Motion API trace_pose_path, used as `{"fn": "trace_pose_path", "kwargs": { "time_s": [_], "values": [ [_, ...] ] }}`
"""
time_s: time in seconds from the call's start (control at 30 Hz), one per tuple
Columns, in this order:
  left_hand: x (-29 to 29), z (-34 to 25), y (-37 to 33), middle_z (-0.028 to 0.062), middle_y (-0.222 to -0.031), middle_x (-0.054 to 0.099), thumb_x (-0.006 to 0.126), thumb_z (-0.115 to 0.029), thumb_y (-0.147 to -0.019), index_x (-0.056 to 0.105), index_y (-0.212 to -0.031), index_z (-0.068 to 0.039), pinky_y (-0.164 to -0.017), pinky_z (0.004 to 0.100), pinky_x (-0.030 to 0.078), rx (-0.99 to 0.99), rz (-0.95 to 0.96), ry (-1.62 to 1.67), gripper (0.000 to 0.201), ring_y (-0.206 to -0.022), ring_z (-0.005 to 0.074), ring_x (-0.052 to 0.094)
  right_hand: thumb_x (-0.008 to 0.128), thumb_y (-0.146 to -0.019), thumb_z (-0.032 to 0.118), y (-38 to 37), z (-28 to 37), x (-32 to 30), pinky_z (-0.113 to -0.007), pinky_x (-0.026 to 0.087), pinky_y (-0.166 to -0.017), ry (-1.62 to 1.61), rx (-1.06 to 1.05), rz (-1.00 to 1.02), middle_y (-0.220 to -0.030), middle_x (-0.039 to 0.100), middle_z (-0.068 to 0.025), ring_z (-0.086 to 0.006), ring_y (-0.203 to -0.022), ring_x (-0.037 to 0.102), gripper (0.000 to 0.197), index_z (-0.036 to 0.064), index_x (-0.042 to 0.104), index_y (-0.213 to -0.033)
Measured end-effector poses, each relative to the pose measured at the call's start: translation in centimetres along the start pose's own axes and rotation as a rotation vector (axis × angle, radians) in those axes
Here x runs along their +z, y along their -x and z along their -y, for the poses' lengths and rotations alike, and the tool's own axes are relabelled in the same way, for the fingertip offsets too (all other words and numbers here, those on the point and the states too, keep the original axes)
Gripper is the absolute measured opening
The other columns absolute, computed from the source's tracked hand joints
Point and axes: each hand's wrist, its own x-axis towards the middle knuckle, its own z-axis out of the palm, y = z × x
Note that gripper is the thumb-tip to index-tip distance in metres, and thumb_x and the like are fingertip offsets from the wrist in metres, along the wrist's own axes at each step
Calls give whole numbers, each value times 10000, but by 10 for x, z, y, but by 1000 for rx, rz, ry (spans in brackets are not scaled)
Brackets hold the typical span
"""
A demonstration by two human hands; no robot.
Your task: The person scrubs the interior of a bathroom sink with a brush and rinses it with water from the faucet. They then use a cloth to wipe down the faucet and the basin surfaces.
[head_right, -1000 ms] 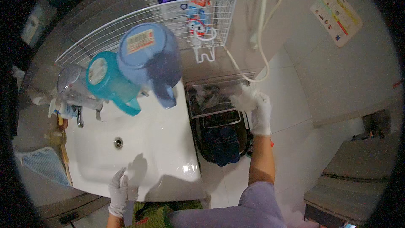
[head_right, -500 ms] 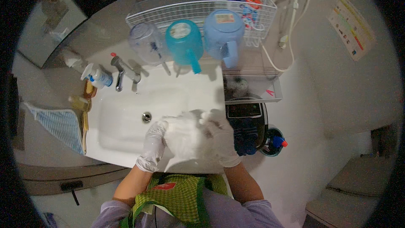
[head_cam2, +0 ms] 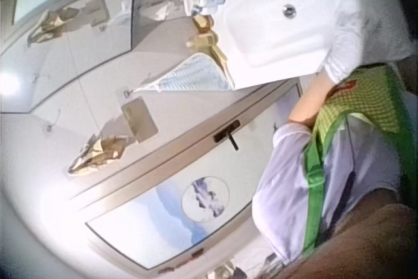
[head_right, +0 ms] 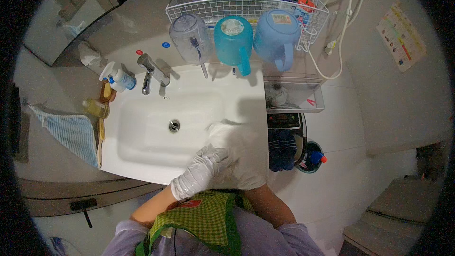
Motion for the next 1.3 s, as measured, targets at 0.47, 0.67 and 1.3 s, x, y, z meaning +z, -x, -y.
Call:
{"fn": "trace_pose_path", "kwargs": {
  "time_s": [0.47,0.67,1.3],
  "values": [
    [-28,34,60,172,-933,701,652,-93,-885,669,-1192,-63,-770,412,518,-162,-247,81,308,-813,338,647,607,-826,634,-37,-41,-28,-474,71,-1208,951,109,491,-1619,118,-232,-421,-1493,104,1051,5,177,-1549],
    [-28,48,79,137,-971,696,624,-92,-930,680,-1165,-38,-753,321,517,-506,-306,376,248,-857,244,645,516,-899,599,-34,-52,-7,-533,51,-1194,699,164,18,-1603,133,-264,-471,-1468,124,942,-12,192,-1539],
    [-73,98,149,117,-1151,714,586,-138,-984,676,-1207,-35,-928,274,490,-777,-284,481,261,-1038,135,659,449,-952,520,-251,-110,17,-504,459,-902,996,495,-74,-1038,700,-207,-373,-1033,646,543,59,683,-1118]
  ]
}}
